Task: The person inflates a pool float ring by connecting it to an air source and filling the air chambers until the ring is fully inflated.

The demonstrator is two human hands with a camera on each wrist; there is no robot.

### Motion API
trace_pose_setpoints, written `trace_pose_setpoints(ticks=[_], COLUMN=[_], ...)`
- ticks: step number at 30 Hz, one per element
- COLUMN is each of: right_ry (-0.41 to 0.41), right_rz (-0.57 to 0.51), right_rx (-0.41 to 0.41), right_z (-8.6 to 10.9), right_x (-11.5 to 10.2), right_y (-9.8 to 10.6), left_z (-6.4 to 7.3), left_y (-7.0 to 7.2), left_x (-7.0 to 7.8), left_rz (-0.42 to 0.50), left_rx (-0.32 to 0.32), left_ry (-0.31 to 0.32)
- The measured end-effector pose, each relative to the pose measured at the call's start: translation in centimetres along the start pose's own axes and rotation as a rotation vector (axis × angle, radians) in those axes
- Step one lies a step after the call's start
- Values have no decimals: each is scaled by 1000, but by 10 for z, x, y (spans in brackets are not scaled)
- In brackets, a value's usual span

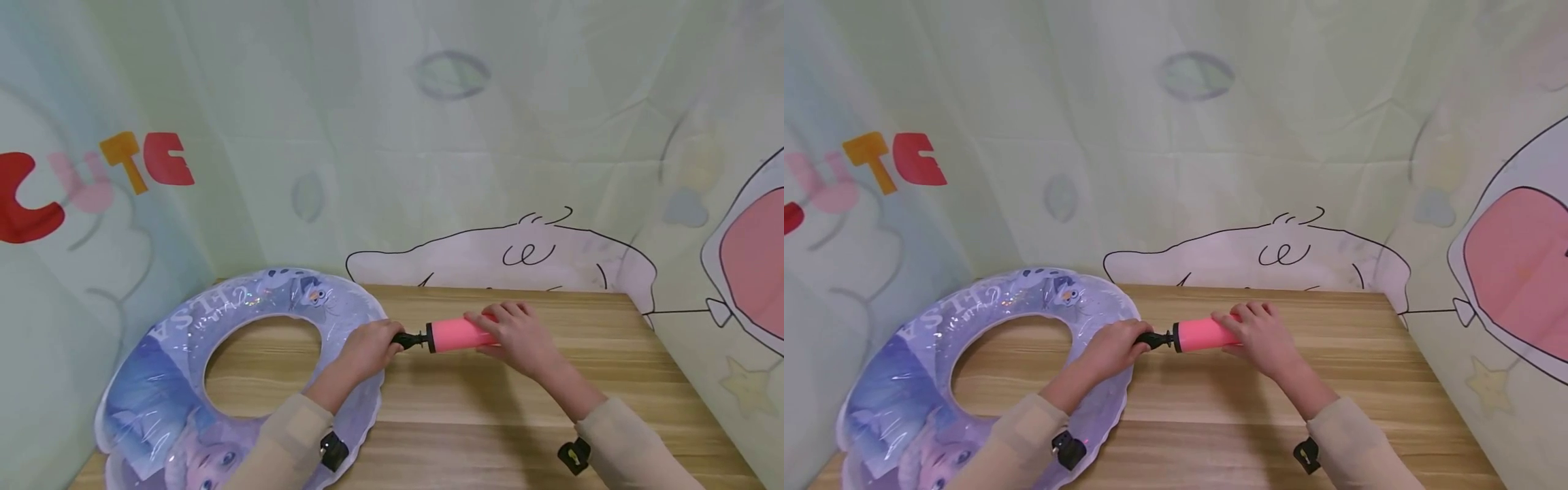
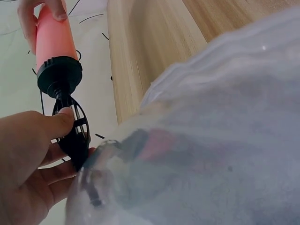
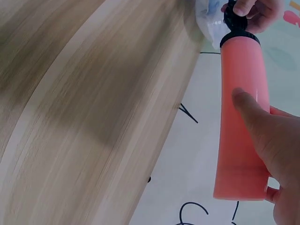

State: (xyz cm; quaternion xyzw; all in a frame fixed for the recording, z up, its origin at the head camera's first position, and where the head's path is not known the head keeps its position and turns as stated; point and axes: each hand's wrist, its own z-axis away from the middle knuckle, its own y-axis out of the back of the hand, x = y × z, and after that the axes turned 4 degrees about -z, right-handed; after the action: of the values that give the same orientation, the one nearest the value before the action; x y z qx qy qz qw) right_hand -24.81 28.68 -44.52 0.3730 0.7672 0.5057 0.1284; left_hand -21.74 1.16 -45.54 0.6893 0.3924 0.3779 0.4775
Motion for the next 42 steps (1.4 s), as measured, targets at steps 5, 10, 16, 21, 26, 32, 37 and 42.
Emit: trace_pose_setpoints(ticks=[5,10,16,21,26,32,37,42], right_ry=[-12,-20,-37,-73,-90,-122,-124,-98], right_rz=[-4,-11,-21,-30,-22,-10,11,13], right_rx=[-3,7,8,-18,-5,-6,-2,-18], right_z=[8,16,26,35,45,58,63,57], right_x=[10,21,35,46,58,70,72,62], right_y=[2,7,14,21,27,33,33,25], left_z=[0,0,-1,-1,-2,-2,-2,-3], left_y=[1,2,2,3,5,3,2,-2], left_x=[-1,-2,-2,-1,0,-2,-3,-2], left_rz=[-3,21,22,14,22,9,1,-14], left_rx=[3,13,7,5,-5,-9,6,31], left_ry=[-10,-16,-10,-19,-16,-15,-24,-66])
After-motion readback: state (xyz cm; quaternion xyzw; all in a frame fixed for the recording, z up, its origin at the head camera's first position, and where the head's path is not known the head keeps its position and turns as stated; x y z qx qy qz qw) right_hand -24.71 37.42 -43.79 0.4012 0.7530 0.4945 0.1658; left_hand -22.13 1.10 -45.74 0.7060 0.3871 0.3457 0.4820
